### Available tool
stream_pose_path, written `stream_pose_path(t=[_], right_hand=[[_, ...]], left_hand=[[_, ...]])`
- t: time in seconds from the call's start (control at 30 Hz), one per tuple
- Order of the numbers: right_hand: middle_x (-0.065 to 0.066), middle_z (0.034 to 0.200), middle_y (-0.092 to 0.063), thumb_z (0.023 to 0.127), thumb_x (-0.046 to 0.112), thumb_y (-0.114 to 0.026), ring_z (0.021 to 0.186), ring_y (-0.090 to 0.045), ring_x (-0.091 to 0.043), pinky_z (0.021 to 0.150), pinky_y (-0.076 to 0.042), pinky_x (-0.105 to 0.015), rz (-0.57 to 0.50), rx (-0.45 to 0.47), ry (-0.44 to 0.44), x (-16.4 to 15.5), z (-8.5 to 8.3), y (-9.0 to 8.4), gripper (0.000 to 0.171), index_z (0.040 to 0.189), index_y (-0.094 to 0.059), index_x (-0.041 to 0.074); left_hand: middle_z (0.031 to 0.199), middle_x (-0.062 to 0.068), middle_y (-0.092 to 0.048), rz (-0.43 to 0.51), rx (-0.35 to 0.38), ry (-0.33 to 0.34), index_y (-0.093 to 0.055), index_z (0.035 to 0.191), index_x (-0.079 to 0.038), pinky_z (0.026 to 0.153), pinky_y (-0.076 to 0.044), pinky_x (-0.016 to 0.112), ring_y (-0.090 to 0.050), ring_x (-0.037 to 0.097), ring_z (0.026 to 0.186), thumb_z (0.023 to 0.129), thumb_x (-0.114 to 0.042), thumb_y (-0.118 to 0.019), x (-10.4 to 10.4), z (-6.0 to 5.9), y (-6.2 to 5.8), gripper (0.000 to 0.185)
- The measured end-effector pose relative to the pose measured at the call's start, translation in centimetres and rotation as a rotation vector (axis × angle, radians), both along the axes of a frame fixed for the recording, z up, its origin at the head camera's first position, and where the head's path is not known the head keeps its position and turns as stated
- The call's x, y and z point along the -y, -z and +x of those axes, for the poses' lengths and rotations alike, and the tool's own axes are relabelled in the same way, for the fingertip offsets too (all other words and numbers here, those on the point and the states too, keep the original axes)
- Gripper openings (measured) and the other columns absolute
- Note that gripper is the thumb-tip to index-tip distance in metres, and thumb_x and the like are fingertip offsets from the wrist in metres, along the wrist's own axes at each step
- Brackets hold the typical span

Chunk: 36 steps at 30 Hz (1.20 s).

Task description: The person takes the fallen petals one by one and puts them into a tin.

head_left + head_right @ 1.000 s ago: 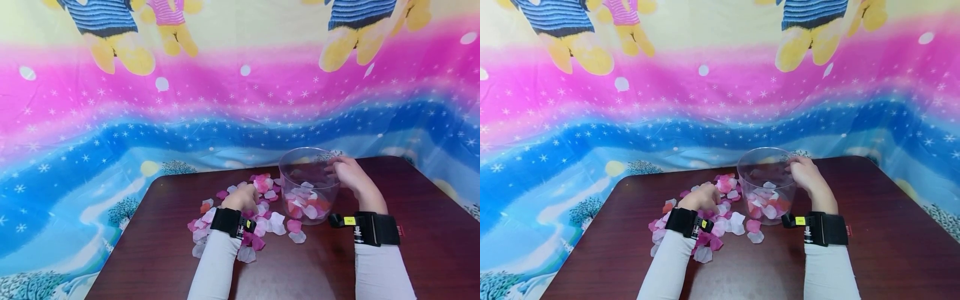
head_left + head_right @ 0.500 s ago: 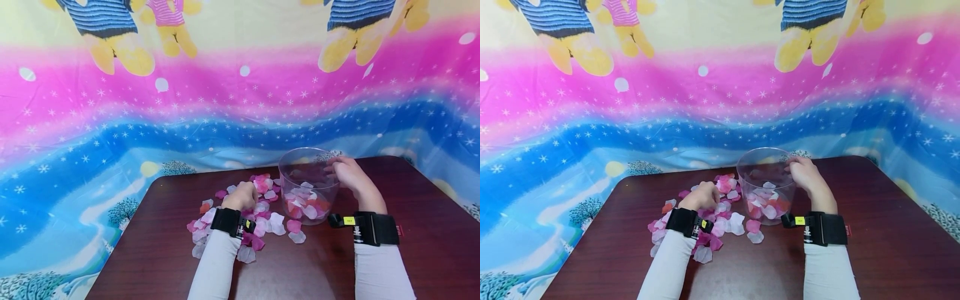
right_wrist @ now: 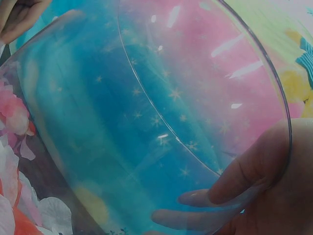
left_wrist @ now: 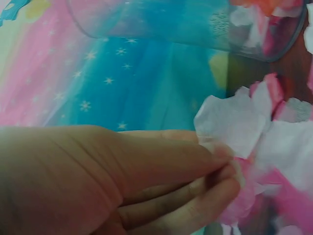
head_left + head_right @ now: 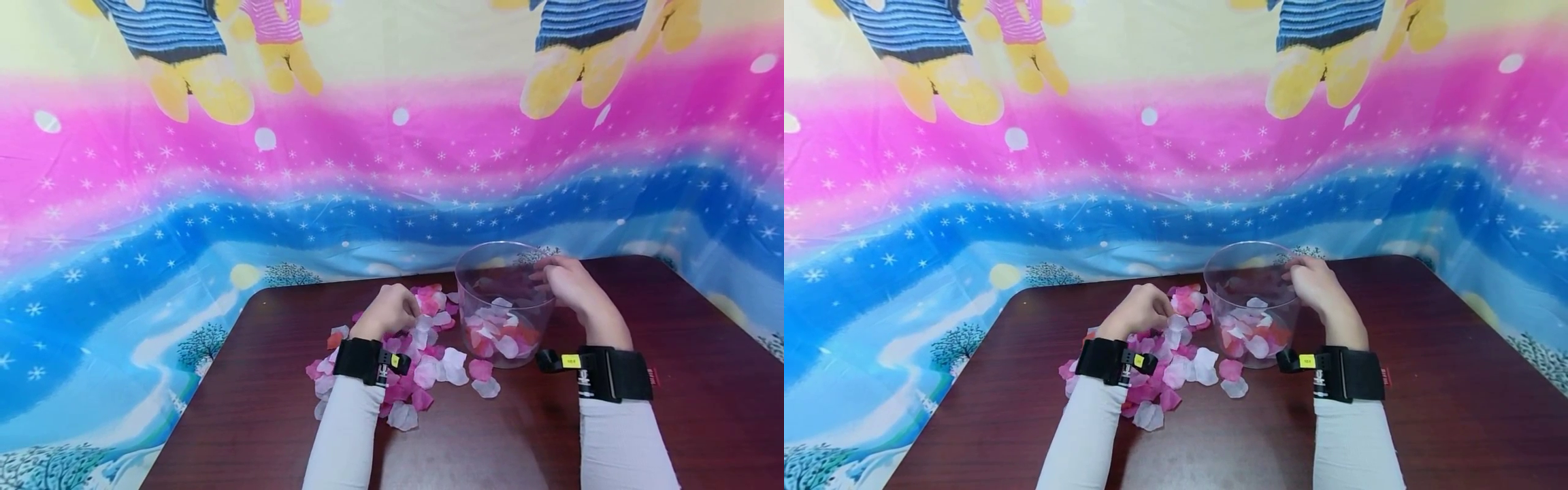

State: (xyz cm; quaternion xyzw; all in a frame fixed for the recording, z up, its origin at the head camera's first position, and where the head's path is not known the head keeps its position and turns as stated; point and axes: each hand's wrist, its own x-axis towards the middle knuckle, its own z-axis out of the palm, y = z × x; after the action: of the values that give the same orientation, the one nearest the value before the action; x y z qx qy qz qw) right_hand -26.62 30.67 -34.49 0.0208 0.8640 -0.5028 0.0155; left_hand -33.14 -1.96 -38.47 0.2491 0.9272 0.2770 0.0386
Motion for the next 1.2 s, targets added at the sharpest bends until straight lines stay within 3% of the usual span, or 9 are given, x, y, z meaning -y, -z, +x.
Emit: stream_pose_path(t=[0.4, 0.73, 0.87, 1.0, 1.2], right_hand=[[-0.035, 0.149, -0.042, 0.099, 0.009, -0.025, 0.133, -0.047, -0.051, 0.099, -0.048, -0.060, 0.004, 0.002, 0.002, -0.1, -0.1, 0.1, 0.057, 0.152, -0.029, -0.011], [-0.035, 0.148, -0.042, 0.101, 0.011, -0.025, 0.133, -0.047, -0.051, 0.099, -0.048, -0.060, 0.003, -0.002, 0.002, -0.1, -0.2, 0.3, 0.055, 0.152, -0.029, -0.011], [-0.035, 0.148, -0.042, 0.102, 0.012, -0.024, 0.133, -0.047, -0.051, 0.098, -0.048, -0.059, 0.000, 0.002, 0.003, -0.1, -0.1, 0.3, 0.055, 0.152, -0.029, -0.011], [-0.035, 0.149, -0.042, 0.103, 0.012, -0.024, 0.134, -0.046, -0.051, 0.098, -0.048, -0.060, -0.001, 0.009, 0.005, 0.0, -0.1, 0.3, 0.055, 0.153, -0.028, -0.011], [-0.035, 0.149, -0.041, 0.102, 0.012, -0.024, 0.134, -0.046, -0.051, 0.099, -0.047, -0.061, -0.003, 0.007, 0.011, 0.0, -0.2, 0.2, 0.055, 0.153, -0.028, -0.010]], left_hand=[[0.092, 0.005, -0.074, 0.196, -0.109, -0.042, -0.078, 0.100, -0.005, 0.080, -0.059, 0.032, -0.069, 0.019, 0.086, 0.094, -0.003, -0.073, 0.4, 1.1, -2.6, 0.008], [0.095, 0.006, -0.077, 0.359, -0.325, -0.050, -0.079, 0.102, -0.007, 0.082, -0.059, 0.030, -0.073, 0.017, 0.089, 0.094, -0.006, -0.074, -0.7, 2.3, -4.4, 0.009], [0.096, 0.006, -0.076, 0.400, -0.429, -0.005, -0.078, 0.101, -0.006, 0.082, -0.058, 0.026, -0.073, 0.017, 0.090, 0.095, -0.004, -0.073, -1.8, 3.2, -5.0, 0.009], [0.097, 0.008, -0.075, 0.428, -0.532, 0.081, -0.078, 0.102, -0.004, 0.082, -0.057, 0.021, -0.072, 0.017, 0.090, 0.095, -0.002, -0.072, -3.3, 4.2, -5.3, 0.010], [0.099, 0.006, -0.073, 0.398, -0.547, 0.189, -0.077, 0.105, -0.004, 0.082, -0.054, 0.015, -0.069, 0.014, 0.089, 0.095, -0.004, -0.071, -5.4, 5.4, -5.3, 0.012]])
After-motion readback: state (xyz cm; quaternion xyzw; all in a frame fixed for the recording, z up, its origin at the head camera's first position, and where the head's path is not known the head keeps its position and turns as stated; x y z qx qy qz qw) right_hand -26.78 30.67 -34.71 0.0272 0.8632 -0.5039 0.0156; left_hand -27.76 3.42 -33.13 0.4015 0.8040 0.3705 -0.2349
